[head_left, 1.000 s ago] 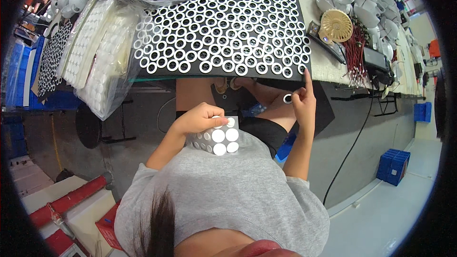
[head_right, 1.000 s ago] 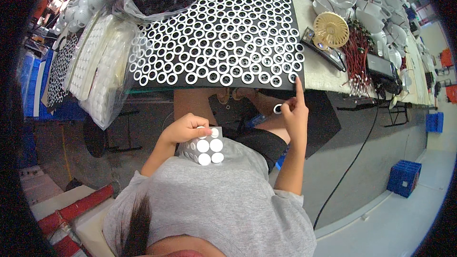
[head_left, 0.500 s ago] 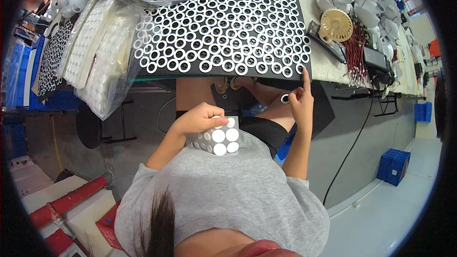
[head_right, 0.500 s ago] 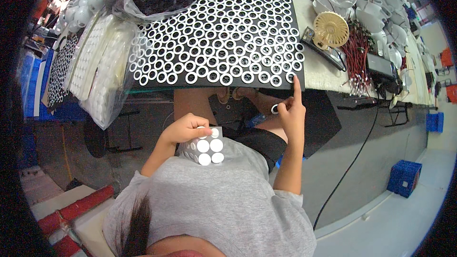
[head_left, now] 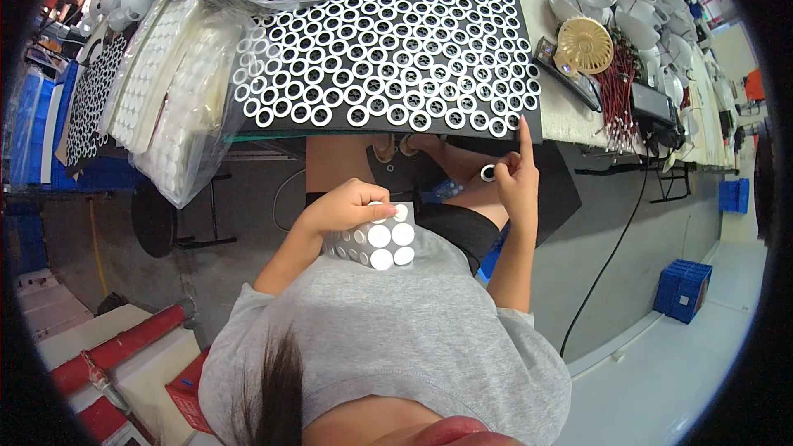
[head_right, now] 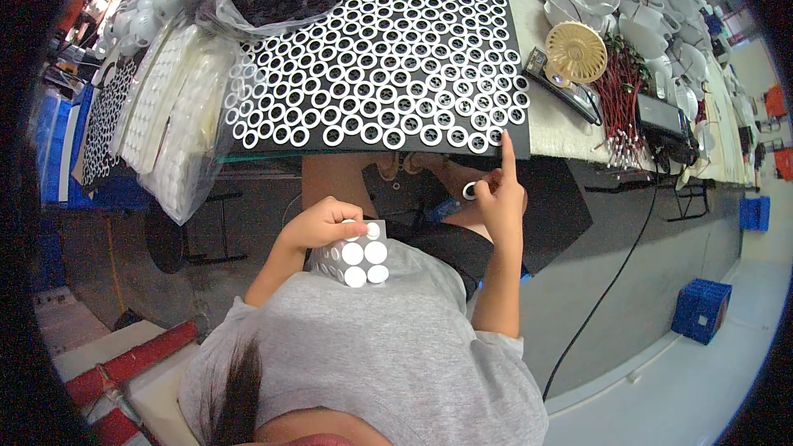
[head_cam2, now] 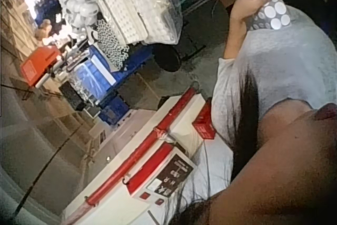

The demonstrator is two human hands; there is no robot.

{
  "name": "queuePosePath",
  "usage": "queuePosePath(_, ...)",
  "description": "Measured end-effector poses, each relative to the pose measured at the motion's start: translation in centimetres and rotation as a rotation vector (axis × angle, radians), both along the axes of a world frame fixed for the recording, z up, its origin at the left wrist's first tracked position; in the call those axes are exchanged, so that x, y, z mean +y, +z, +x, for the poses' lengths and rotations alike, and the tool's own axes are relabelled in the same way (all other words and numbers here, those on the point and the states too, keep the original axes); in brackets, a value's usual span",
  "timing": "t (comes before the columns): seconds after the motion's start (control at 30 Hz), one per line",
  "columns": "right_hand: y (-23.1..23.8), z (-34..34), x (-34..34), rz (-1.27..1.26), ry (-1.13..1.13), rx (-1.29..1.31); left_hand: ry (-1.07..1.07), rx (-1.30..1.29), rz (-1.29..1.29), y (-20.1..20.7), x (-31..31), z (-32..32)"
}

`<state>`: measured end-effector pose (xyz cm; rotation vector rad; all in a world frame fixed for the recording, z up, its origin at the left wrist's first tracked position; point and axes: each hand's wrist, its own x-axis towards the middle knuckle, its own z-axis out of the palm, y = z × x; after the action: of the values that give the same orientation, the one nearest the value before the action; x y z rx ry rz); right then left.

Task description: The person sits at a workbench and repeatedly picks up small white circular components from a perforated sheet. They place these components into a black tray filled with similar items. The person handles the components one by one, transferring them from the sheet to the tray.

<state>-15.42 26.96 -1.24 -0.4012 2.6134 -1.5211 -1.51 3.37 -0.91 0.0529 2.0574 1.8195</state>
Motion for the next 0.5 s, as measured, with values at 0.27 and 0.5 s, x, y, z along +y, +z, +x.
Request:
queuePosePath(0.27,0.6,-2.5,1.4,-0.179,-0.261,0.239,0.015,-0.022,0.016,0.3,0.2,0.1)
queuePosePath(0.5,-0.9,-5.5,-0.1,0.021,-0.371,0.45,0.012,-0.013,0.021,0.1,0.0,0.1)
